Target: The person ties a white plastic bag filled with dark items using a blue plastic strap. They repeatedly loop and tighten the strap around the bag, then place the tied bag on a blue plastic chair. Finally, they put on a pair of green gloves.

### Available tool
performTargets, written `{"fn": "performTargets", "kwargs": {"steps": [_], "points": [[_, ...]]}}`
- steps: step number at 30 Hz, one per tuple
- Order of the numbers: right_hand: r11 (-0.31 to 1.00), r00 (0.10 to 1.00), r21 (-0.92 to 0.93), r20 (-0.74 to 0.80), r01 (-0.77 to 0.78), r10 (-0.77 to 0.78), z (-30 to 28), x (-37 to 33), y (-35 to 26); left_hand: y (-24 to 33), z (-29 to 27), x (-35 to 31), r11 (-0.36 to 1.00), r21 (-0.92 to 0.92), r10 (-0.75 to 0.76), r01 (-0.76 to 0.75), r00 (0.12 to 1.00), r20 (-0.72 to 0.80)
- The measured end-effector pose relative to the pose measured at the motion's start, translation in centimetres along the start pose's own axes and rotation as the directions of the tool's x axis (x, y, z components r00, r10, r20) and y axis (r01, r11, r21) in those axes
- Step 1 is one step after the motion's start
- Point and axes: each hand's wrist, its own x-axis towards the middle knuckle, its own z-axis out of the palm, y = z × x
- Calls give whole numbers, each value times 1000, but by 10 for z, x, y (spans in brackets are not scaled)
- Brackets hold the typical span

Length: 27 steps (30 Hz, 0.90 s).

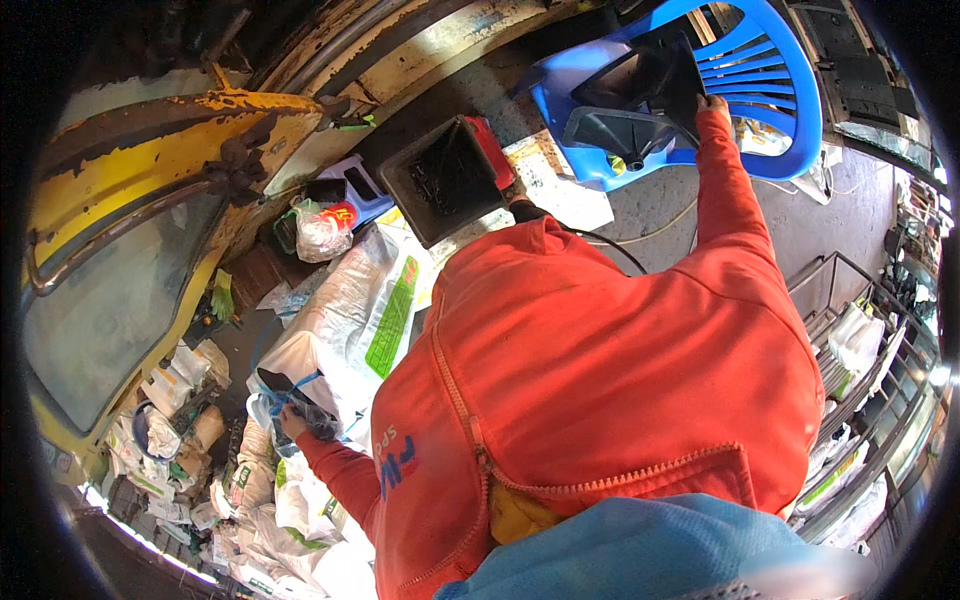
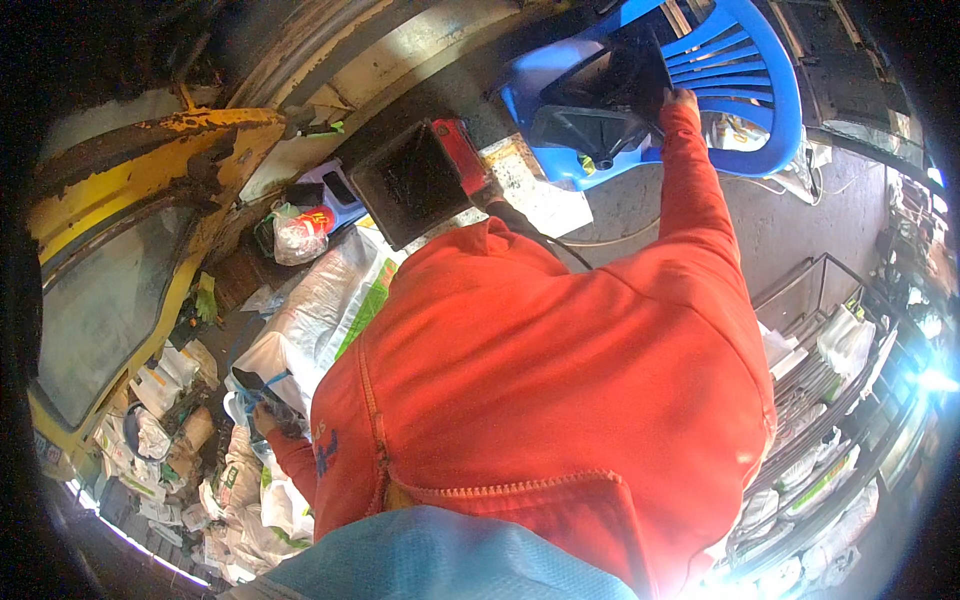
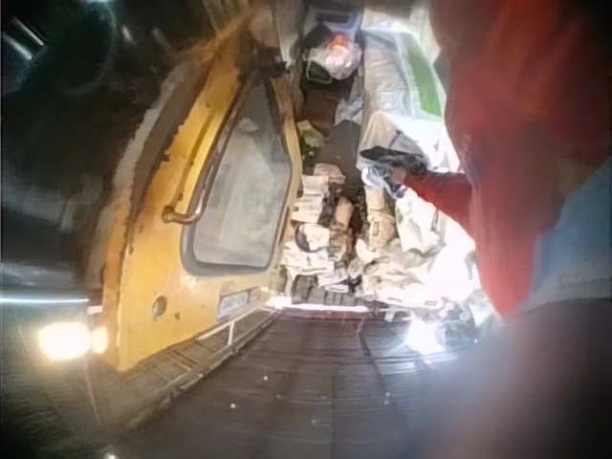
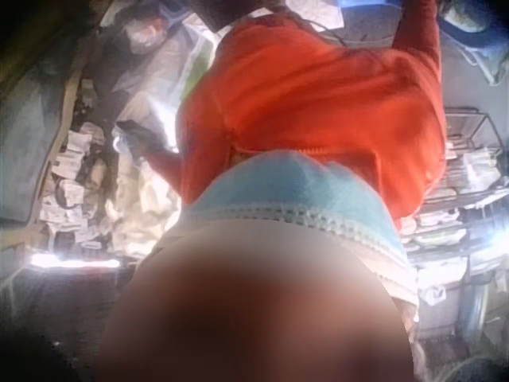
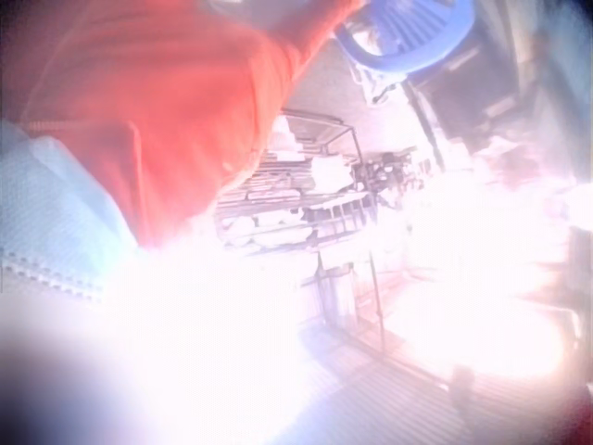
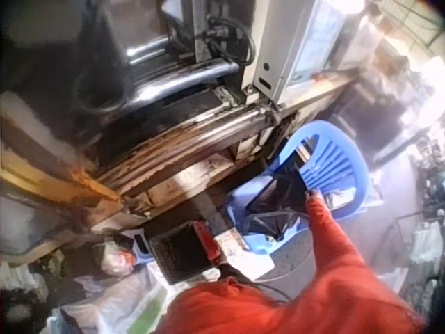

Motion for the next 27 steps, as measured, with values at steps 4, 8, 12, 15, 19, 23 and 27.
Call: {"fn": "performTargets", "kwargs": {"steps": [4, 8, 12, 15, 19, 23, 27], "points": [[962, 953, -105, 146, -253, 267, 26, 23, 32, -7, 0, 3, 969, -185, -158, 166, 986, 59], [917, 890, -158, 231, -365, 394, 45, 24, 30, -9, -1, 5, 996, -37, -77, 80, 994, 72], [898, 867, -126, 237, -421, 439, 58, 14, 22, -10, -1, 7, 963, -205, -171, 176, 984, 45], [885, 856, -88, 227, -458, 465, 61, 6, 19, -10, 1, 7, 937, -283, -207, 206, 978, 26], [854, 834, -23, 200, -520, 514, 64, -12, 17, -10, 3, 6, 944, -269, -194, 189, 981, 9], [808, 805, 59, 159, -586, 572, 71, -23, 20, -12, 3, 7, 960, -196, -196, 200, 980, 43], [738, 760, 185, 113, -649, 640, 71, -32, 23, -17, 4, 11, 945, -255, -195, 202, 979, 56]]}}
